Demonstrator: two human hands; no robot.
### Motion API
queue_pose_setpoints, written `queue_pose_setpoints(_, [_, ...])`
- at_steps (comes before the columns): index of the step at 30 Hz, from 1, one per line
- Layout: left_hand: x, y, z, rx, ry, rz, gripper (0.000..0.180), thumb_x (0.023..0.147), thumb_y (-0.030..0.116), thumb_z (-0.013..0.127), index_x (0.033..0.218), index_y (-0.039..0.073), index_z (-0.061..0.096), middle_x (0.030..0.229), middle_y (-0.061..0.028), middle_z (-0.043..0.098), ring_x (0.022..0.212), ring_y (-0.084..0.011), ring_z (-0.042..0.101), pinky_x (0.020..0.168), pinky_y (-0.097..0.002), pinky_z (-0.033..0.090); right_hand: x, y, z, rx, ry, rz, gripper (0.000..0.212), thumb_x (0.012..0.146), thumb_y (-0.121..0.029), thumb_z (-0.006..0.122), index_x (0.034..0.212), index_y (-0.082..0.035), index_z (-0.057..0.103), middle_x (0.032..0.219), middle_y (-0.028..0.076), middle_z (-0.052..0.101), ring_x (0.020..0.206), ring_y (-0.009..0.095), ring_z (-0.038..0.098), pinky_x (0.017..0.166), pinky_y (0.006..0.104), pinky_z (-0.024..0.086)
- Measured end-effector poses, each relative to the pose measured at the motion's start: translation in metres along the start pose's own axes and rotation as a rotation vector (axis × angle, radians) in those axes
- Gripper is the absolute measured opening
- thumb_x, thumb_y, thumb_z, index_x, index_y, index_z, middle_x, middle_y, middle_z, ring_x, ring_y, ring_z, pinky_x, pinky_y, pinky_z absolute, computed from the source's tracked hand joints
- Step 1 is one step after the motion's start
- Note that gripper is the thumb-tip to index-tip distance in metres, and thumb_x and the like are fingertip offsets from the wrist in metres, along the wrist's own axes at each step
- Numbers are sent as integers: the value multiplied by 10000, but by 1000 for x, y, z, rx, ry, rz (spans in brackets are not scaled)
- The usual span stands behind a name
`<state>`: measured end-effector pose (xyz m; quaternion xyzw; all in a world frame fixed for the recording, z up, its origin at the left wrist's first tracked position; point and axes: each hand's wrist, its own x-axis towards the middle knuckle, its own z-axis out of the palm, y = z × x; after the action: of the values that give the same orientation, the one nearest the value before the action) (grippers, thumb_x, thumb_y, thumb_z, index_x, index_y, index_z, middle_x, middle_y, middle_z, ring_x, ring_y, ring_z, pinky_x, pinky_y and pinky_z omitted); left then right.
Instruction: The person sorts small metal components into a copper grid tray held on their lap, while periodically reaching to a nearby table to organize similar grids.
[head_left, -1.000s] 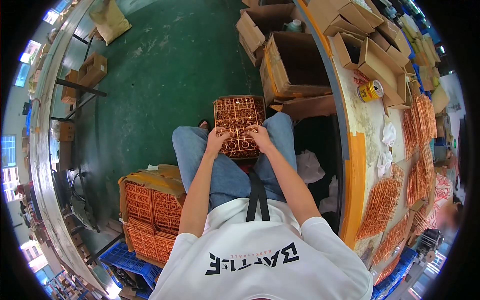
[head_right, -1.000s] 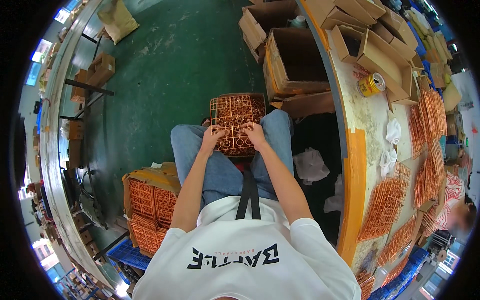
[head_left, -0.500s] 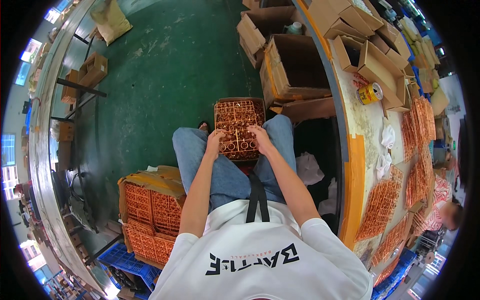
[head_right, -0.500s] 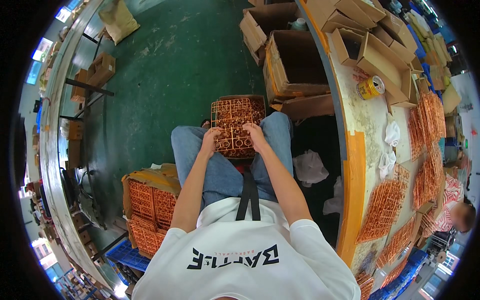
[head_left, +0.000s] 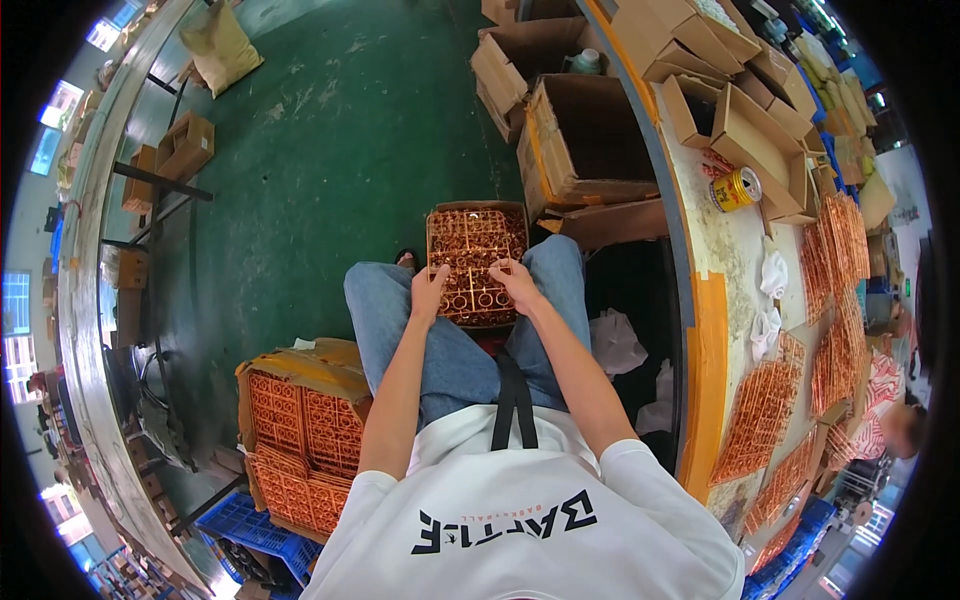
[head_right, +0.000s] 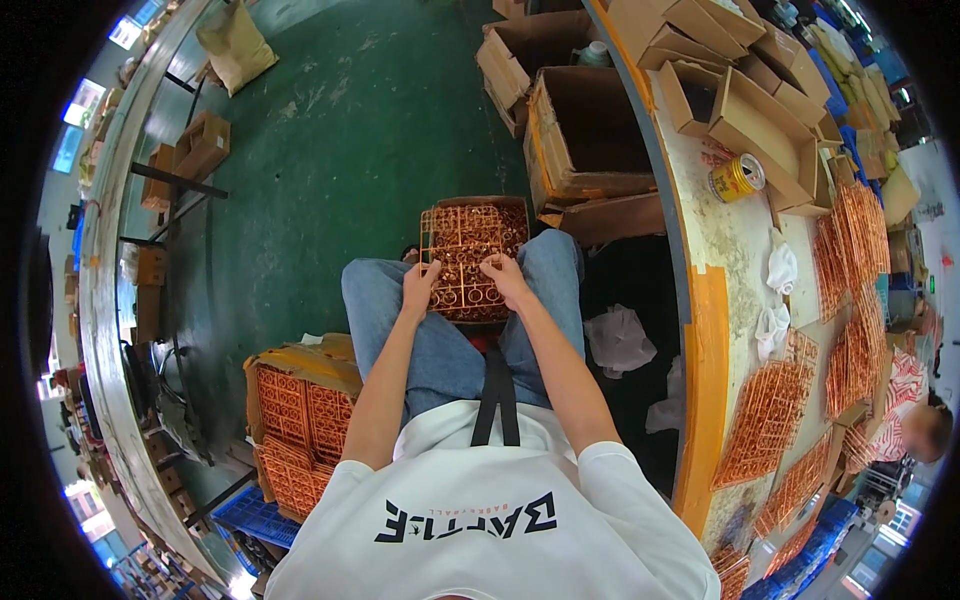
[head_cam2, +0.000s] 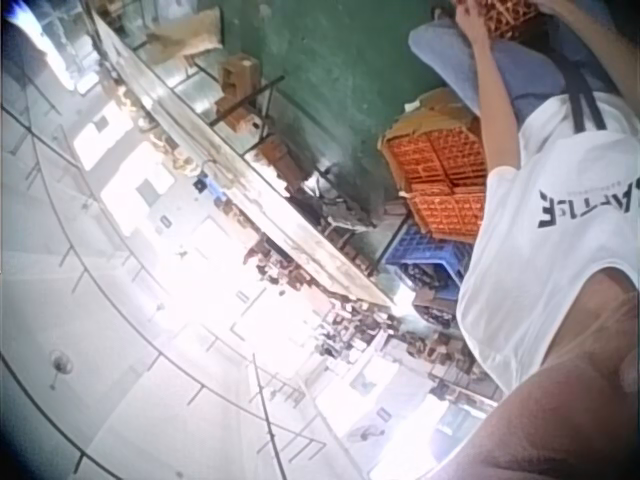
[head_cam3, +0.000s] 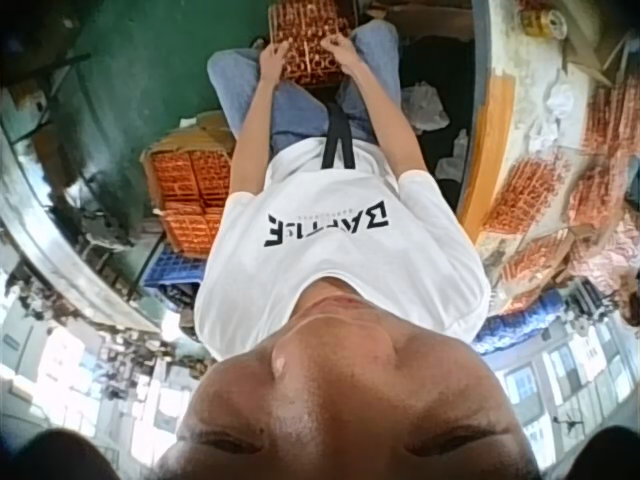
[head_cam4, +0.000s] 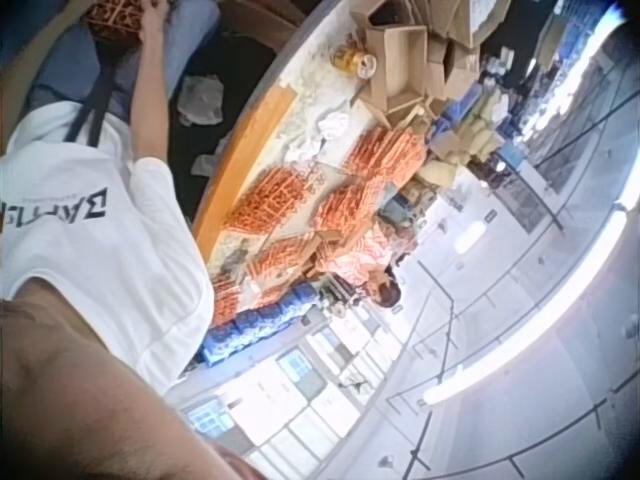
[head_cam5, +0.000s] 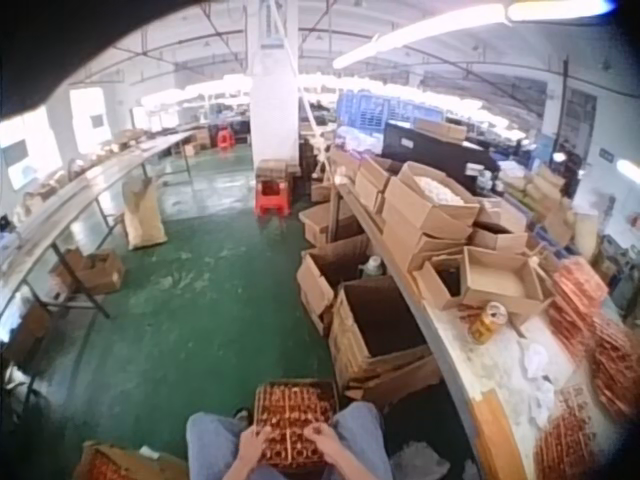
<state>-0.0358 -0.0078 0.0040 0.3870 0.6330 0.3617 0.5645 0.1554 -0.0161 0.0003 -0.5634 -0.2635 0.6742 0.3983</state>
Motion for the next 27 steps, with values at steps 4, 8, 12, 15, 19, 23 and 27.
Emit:
queue_pose_setpoints(4, [0, 2, -4, -83, -17, -55, 314, 827, 324, 586, 673, 78, 468, 581, 42, 393, 508, -42, 382, 413, -197, 302, 1, 2, -2, -103, -28, -19, 133, 809, -130, 606, 891, -60, 529, 765, -7, 535, 667, 74, 478, 599, 211, 392])
queue_pose_setpoints(8, [-5, 11, 0, -130, -1, -78, 316, 826, 340, 582, 715, 59, 491, 577, 34, 416, 482, -50, 382, 414, -207, 298, 3, 3, -6, -130, -53, -77, 141, 806, -132, 610, 902, -60, 536, 771, -16, 530, 658, 68, 468, 582, 210, 380])
queue_pose_setpoints(12, [-6, 15, -2, -201, 2, -129, 346, 832, 350, 574, 630, 121, 411, 549, 57, 349, 452, -36, 331, 379, -188, 249, 5, -1, -4, -6, -20, -70, 176, 795, -142, 620, 931, -53, 554, 856, 13, 554, 781, 103, 502, 687, 234, 393])
queue_pose_setpoints(15, [-4, 12, -3, -213, 3, -156, 347, 834, 356, 566, 628, 125, 410, 553, 53, 359, 459, -41, 337, 383, -192, 252, 3, -6, -2, 29, 15, -9, 262, 785, -187, 628, 992, -43, 558, 965, 52, 556, 921, 149, 497, 798, 277, 380])
queue_pose_setpoints(19, [-8, 14, -4, -296, -75, -189, 344, 842, 352, 554, 624, 128, 412, 552, 50, 365, 475, -46, 348, 404, -199, 268, -4, -11, -2, -151, 97, -108, 364, 753, -255, 648, 1034, -48, 545, 1046, 85, 511, 893, 176, 499, 780, 305, 388])
queue_pose_setpoints(23, [-6, 8, -7, -269, -60, -169, 332, 846, 342, 542, 626, 118, 434, 581, 22, 412, 533, -72, 398, 455, -221, 307, -17, -14, -2, 103, 2, 186, 303, 794, -209, 608, 1041, -48, 539, 970, 57, 568, 877, 161, 560, 740, 289, 467])
queue_pose_setpoints(27, [-2, 8, -7, -293, -98, -132, 318, 844, 336, 540, 638, 104, 471, 636, -10, 477, 590, -98, 434, 486, -228, 321, -21, -12, -6, 187, -203, 229, 226, 798, -119, 601, 995, -22, 545, 913, 60, 578, 805, 144, 584, 663, 268, 506])
